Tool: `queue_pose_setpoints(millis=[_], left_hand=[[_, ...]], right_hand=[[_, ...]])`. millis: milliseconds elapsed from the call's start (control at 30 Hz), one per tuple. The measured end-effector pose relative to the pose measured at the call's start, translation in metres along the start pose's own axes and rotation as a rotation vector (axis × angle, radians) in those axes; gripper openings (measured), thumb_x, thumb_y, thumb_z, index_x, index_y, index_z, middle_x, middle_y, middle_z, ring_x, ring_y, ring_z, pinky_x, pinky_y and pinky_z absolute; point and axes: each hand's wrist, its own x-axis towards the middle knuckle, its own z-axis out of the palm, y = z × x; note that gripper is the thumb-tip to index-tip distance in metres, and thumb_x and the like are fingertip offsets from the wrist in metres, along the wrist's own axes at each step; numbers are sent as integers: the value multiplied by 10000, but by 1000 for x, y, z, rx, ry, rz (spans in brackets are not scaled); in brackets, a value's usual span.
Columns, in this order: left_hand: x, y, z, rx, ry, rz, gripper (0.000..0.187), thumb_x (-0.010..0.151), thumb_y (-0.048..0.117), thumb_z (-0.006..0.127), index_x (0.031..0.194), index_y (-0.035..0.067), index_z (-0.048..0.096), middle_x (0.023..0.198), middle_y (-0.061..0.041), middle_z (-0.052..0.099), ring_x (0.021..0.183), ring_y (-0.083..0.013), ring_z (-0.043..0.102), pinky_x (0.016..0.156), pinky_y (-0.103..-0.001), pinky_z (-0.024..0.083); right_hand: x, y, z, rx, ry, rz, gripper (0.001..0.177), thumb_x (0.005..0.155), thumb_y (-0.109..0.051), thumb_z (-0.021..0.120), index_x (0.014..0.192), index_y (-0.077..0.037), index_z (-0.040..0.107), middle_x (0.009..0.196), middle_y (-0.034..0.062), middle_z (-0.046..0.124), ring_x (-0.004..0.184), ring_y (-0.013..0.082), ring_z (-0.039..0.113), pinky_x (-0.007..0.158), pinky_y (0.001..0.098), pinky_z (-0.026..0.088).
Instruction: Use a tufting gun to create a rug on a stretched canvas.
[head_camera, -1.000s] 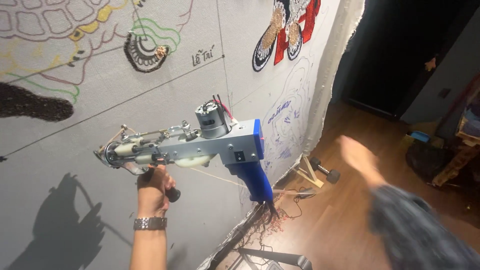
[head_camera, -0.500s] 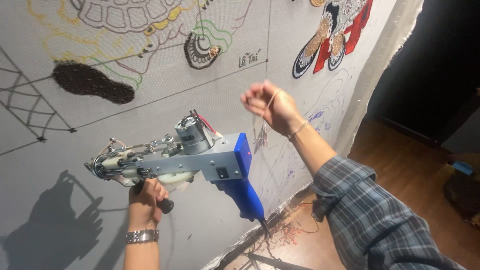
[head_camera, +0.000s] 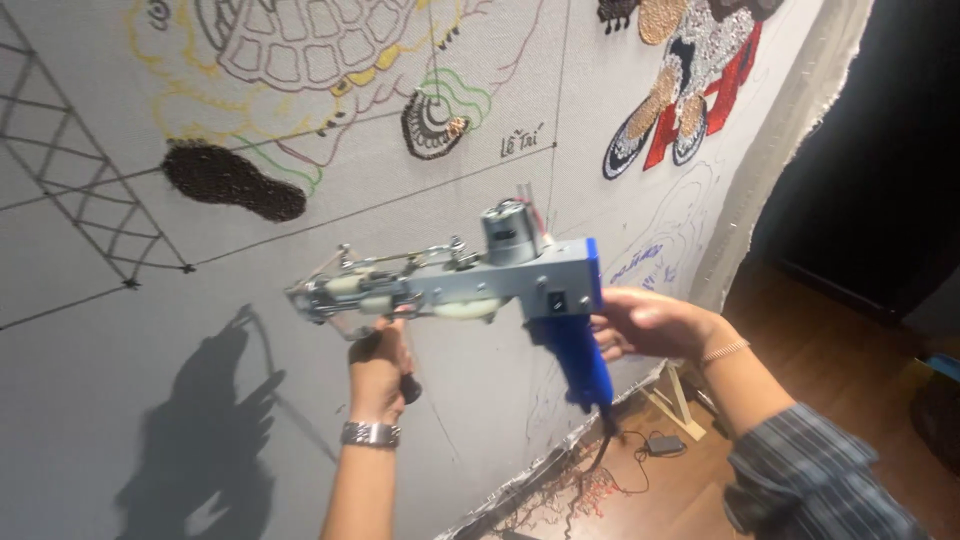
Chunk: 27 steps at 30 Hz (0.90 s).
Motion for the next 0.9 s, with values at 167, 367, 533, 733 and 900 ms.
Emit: queue_pose_setpoints(millis=[167, 367, 533, 733, 900], left_hand=[[9, -9, 25, 72, 22, -18, 167, 949, 213, 704, 887, 57, 702, 557, 59, 467, 433, -69, 387, 405, -267, 296], [13, -13, 54, 151, 2, -111, 172, 944, 235, 701, 981, 73, 744, 558, 70, 462, 430, -59, 344, 396, -270, 245], [30, -25, 76, 112, -152, -119, 218, 950, 228, 710, 1055, 46, 769, 591, 72, 505, 462, -49, 374, 427, -262, 289], [35, 9, 126, 159, -274, -57, 215, 935, 258, 717, 1034, 74, 768, 576, 49, 510, 446, -59, 393, 421, -270, 308], [51, 18, 163, 181, -316, -68, 221, 920, 272, 755, 1038, 86, 762, 600, 72, 516, 455, -41, 385, 416, -260, 295]], right_hand=[[1, -7, 29, -27, 145, 65, 726, 813, -331, 740, 1421, -34, 473, 1271, 196, 655, 1125, 298, 716, 918, 460, 599], [9, -7, 34, -15, 658, 122, 493, 823, -367, 707, 1190, -58, 593, 879, 109, 676, 736, 258, 702, 642, 437, 591], [-1, -4, 27, 43, 740, 47, 436, 836, -403, 728, 1013, -7, 674, 682, 88, 612, 575, 206, 602, 501, 360, 502], [-16, -30, 26, -83, 908, -22, 456, 840, -426, 691, 910, 23, 648, 592, 126, 586, 468, 223, 552, 418, 379, 456], [-26, -45, 32, -121, 966, -159, 392, 832, -369, 707, 956, 2, 685, 616, 104, 579, 492, 208, 551, 442, 367, 450]])
